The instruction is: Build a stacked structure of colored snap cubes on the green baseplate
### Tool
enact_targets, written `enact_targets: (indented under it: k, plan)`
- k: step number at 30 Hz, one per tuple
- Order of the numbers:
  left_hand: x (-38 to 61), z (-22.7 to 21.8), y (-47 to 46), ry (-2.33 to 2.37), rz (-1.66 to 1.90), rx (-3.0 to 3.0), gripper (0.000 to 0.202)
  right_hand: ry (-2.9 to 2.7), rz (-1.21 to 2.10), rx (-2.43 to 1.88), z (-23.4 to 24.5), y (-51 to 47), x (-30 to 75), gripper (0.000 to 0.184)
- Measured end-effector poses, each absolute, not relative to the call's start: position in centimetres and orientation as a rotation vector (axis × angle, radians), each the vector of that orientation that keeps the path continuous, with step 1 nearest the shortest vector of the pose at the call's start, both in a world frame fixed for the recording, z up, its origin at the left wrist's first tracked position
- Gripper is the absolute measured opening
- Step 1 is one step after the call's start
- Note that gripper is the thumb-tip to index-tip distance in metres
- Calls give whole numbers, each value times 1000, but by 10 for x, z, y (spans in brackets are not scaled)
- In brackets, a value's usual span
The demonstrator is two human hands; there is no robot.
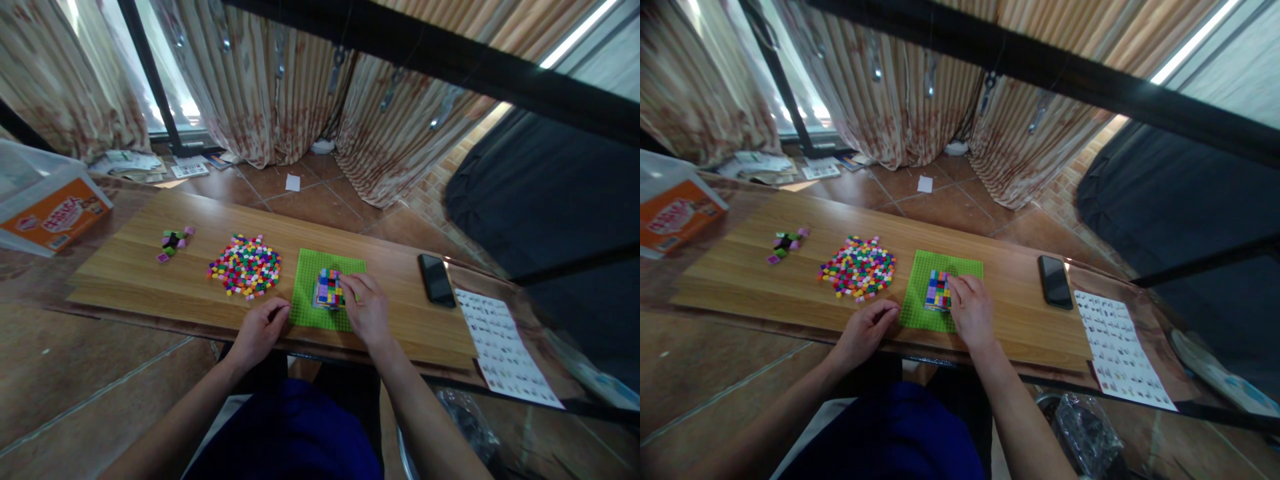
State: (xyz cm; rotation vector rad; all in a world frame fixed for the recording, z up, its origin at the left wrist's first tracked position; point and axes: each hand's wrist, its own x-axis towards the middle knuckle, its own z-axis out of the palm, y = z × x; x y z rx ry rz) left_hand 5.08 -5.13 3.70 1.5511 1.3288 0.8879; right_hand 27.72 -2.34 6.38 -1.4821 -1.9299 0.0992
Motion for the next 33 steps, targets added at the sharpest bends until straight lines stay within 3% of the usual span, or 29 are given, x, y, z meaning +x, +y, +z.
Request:
enact_targets:
  k: [33]
  plan:
    - [47,25,-51,1300,893,1596,25,-2099,-20,-1426,57,-17,276,32]
